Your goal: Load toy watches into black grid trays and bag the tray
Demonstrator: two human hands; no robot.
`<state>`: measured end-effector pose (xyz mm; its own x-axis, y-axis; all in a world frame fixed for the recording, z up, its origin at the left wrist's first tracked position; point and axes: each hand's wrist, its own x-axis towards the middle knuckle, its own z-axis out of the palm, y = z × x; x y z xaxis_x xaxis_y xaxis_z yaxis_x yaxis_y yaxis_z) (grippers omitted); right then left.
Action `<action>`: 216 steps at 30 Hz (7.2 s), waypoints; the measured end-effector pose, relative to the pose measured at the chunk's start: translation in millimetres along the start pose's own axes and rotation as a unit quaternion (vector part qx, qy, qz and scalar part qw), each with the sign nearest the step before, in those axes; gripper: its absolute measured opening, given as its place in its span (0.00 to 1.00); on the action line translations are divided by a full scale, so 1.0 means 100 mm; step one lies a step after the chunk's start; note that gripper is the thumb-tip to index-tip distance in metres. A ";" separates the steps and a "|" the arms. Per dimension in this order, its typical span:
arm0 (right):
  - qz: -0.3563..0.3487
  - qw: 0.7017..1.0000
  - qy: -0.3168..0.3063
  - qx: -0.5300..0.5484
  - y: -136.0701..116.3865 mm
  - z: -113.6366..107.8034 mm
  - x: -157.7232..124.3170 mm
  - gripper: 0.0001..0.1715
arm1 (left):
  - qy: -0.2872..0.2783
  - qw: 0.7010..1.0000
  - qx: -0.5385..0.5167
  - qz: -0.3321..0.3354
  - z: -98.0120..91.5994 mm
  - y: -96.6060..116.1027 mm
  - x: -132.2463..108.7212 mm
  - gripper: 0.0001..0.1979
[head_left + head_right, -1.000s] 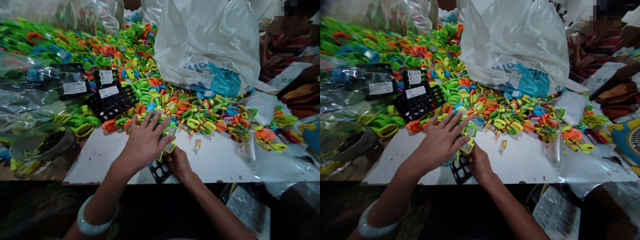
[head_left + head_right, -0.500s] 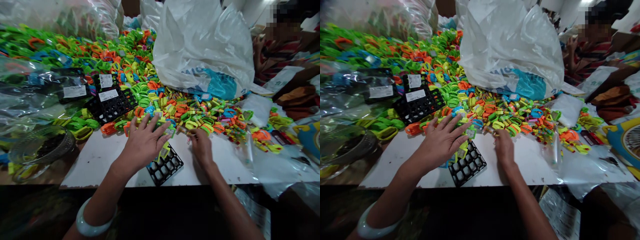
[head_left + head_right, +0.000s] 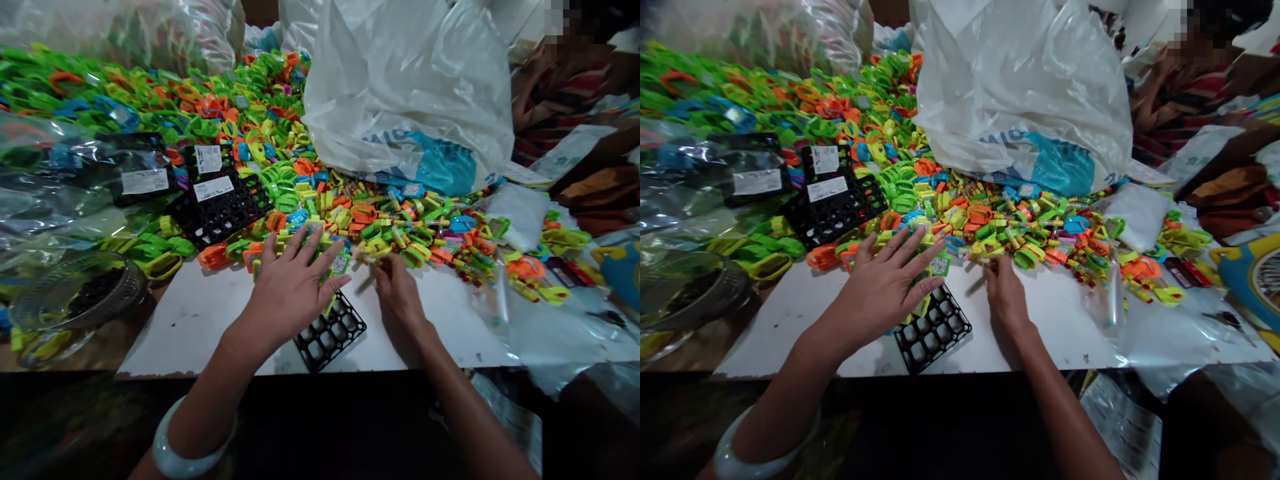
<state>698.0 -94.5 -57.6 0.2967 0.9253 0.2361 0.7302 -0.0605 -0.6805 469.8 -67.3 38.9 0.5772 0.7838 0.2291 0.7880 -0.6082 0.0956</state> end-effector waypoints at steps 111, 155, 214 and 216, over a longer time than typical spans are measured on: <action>0.094 0.992 -0.058 -0.066 -0.25 0.19 0.51 0.20 | -0.013 1.000 0.000 0.009 -0.01 0.02 0.08 0.24; -0.095 0.970 0.061 -0.214 0.35 -0.32 0.48 0.10 | -0.002 1.000 0.022 0.004 0.05 0.05 0.20 0.25; -0.108 0.985 -0.131 0.013 -0.15 -0.70 -0.82 0.28 | -0.013 0.997 0.054 0.052 -0.06 -0.01 -0.29 0.27; -0.150 0.963 -0.204 0.091 -0.42 -0.40 -0.56 0.22 | -0.020 0.997 0.060 0.050 -0.08 -0.01 -0.31 0.27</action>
<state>674.8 -158.5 -14.5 -0.2044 0.9632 0.1747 0.6142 0.2652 -0.7432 449.3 -91.7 39.3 0.6606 0.7255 0.1932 0.7445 -0.6662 -0.0438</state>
